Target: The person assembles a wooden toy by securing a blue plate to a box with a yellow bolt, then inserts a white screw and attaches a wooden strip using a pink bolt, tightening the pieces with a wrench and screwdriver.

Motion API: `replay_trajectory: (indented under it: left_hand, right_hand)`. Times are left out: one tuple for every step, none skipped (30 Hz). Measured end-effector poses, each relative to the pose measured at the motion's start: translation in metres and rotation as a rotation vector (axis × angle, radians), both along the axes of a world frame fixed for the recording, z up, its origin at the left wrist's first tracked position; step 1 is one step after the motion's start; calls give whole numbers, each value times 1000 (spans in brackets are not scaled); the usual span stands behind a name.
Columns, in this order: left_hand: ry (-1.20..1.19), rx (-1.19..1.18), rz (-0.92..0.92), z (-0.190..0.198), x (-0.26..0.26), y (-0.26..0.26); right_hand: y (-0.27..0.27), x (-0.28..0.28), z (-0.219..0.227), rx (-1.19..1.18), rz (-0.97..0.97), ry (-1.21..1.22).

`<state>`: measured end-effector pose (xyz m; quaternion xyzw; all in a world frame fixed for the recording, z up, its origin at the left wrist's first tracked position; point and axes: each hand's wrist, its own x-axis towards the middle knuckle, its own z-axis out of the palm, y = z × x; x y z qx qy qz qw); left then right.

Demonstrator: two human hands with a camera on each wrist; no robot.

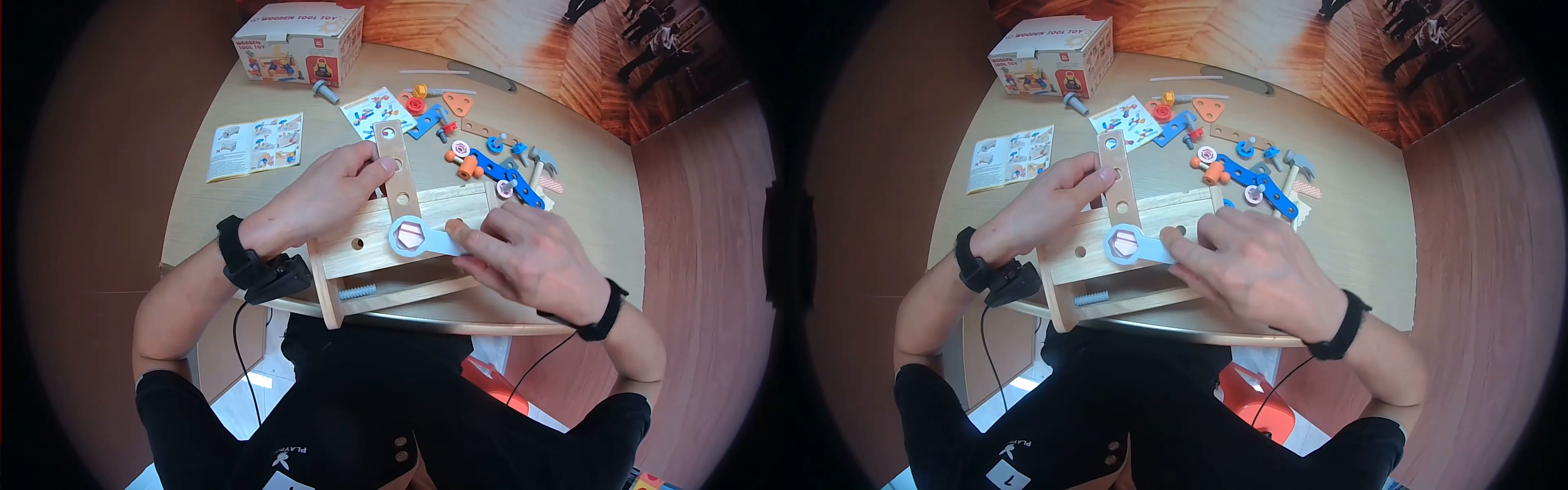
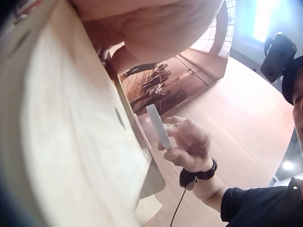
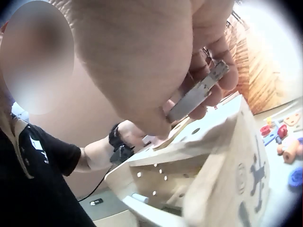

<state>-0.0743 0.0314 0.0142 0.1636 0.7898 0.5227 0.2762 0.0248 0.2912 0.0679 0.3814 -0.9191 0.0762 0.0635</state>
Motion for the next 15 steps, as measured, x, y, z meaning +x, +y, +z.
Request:
replay_trajectory:
  left_hand:
    - [9, 6, 5, 1, 1, 1]
    - [9, 7, 1, 1, 1, 1]
    - [19, -13, 2, 1, 0, 1]
    - [29, -33, 4, 2, 0, 1]
    - [31, -31, 3, 0, 0, 1]
    - [47, -12, -4, -3, 0, 0]
    - [63, 6, -11, -4, 1, 0]
    - [64, 7, -10, -4, 1, 0]
    - [85, -19, -19, -4, 1, 1]
    - [105, -45, -28, -4, 1, 2]
    - [106, -44, -28, -3, 2, 3]
    - [108, -50, -39, 0, 3, 5]
    - [110, -57, -52, 1, 3, 6]
    - [110, -58, -56, 3, 4, 7]
    - [126, -46, -55, 4, 4, 8]
  right_hand:
    - [-2, 4, -6, 0, -3, -2]
    - [-4, 8, -11, -51, -43, -12]
    - [-5, 11, -14, -100, -81, -20]
    - [-5, 13, -14, -98, -83, -19]
    - [-4, 14, -14, -90, -109, 4]
    - [-4, 16, -14, -83, -134, 25]
    - [-5, 20, -14, -83, -134, 26]
    - [-7, 24, -15, -73, -140, 17]
    - [-8, 28, -15, -63, -146, 8]
    - [-8, 31, -16, -62, -145, 9]
    - [-8, 34, -17, -86, -155, -12]
    - [-8, 36, -18, -112, -169, -33]
    - [-7, 37, -19, -112, -172, -33]
    - [-6, 38, -19, -110, -176, -30]
    - [-5, 38, -20, -108, -180, -27]
